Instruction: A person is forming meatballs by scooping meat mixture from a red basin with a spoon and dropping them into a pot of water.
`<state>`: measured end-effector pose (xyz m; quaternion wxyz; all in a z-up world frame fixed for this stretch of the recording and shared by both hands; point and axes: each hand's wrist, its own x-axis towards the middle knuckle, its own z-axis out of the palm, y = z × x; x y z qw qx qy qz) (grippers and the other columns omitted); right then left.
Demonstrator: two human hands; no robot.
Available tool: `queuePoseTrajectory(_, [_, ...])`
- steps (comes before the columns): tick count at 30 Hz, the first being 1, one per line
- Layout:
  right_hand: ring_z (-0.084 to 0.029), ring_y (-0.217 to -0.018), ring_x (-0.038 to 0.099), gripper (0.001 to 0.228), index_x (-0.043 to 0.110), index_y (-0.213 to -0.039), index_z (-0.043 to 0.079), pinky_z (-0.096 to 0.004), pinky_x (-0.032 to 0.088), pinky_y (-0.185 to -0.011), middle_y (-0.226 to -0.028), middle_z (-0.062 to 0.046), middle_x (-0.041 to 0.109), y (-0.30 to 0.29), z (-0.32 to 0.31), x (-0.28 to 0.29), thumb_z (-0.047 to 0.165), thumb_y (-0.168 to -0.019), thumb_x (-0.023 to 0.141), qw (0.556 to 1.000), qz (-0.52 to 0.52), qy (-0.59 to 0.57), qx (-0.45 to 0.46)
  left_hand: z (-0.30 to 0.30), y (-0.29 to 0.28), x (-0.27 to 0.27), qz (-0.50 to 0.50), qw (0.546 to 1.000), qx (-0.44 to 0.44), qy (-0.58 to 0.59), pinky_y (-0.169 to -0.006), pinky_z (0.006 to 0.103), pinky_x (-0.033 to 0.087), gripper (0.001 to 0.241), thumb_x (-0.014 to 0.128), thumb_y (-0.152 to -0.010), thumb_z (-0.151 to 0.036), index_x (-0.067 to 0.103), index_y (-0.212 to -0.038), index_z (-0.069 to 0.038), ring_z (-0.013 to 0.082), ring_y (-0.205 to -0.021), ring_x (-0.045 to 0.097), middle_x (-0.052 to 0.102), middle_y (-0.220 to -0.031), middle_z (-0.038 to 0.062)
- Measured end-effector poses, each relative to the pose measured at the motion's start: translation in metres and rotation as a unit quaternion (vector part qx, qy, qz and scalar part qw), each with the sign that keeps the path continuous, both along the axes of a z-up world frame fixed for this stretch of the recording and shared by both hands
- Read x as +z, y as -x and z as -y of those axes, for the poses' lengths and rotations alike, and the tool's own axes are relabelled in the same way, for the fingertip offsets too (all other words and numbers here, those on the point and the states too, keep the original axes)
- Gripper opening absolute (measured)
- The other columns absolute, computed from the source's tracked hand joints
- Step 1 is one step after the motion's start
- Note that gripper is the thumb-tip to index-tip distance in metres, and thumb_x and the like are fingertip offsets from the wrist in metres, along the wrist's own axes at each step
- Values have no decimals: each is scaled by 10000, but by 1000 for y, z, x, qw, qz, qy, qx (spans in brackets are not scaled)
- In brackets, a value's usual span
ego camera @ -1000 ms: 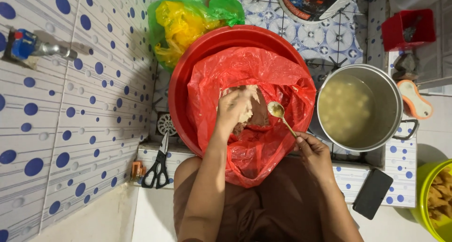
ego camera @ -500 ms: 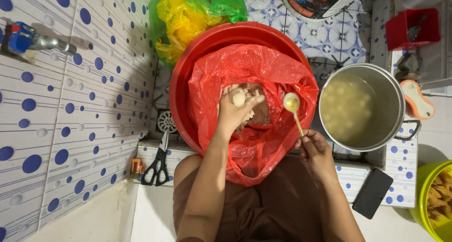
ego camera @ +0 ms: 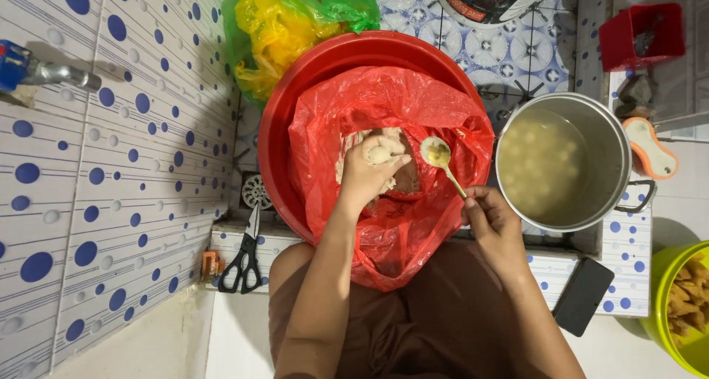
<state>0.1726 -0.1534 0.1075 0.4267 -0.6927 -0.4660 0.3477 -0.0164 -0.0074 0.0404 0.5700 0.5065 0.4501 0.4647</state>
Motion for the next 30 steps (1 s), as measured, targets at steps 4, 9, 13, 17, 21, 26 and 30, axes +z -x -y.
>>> queuePoseTrajectory(4, [-99,-523,447,182,674,-1152,25,-223,348,-506,-614,-87,615,5,-2,6,41,-1017,552,1000,-23,-2,-3,-1,2,4,-40,999,13,-12,-644,319,555,237,908,-686,-122,693,-767,-63,146,-631,637,654,-612,106])
queuePoseTrajectory(9, [-114,-531,463,180,690,-1146,20,-227,355,-516,-664,-102,658,4,-7,11,24,-1018,562,1000,2,-12,-18,-1,-4,38,26,1000,-4,9,-548,213,485,403,970,-623,-194,616,-749,-51,79,-563,563,573,-541,53])
queuePoseTrajectory(13, [-115,-547,484,195,694,-1178,49,-243,365,-517,-709,-103,689,10,-16,36,31,-1044,554,997,75,-7,-20,-8,-5,-15,104,990,-53,75,-396,223,456,219,749,-930,-308,696,-831,-120,78,-433,533,586,-550,33])
queuePoseTrajectory(17, [-260,-704,700,190,752,-1152,91,-340,541,-633,-812,-95,747,19,-22,51,38,-990,669,956,277,-91,7,-5,-7,12,107,993,-45,32,-539,251,541,258,890,-751,-112,717,-928,-42,114,-576,640,692,-668,123])
queuePoseTrajectory(21, [-179,-724,728,151,776,-1117,224,-314,591,-662,-847,43,735,29,-30,62,176,-986,716,867,481,-127,33,-2,-5,18,93,995,-23,7,-697,297,608,338,953,-633,-38,711,-867,-8,96,-725,658,737,-753,105])
queuePoseTrajectory(26, [-158,-650,700,177,746,-1122,272,-304,586,-580,-782,68,650,35,-39,70,206,-965,699,801,577,-146,63,-3,-14,1,31,999,-8,-17,-597,269,550,264,901,-613,-55,690,-770,-43,110,-630,643,687,-649,102])
queuePoseTrajectory(30, [-167,-625,692,187,725,-1108,270,-303,577,-539,-756,63,609,40,-43,77,175,-953,682,778,600,-167,80,-2,-17,-18,-18,1000,5,9,-526,265,483,234,878,-596,-80,676,-714,-77,105,-540,556,585,-551,35])
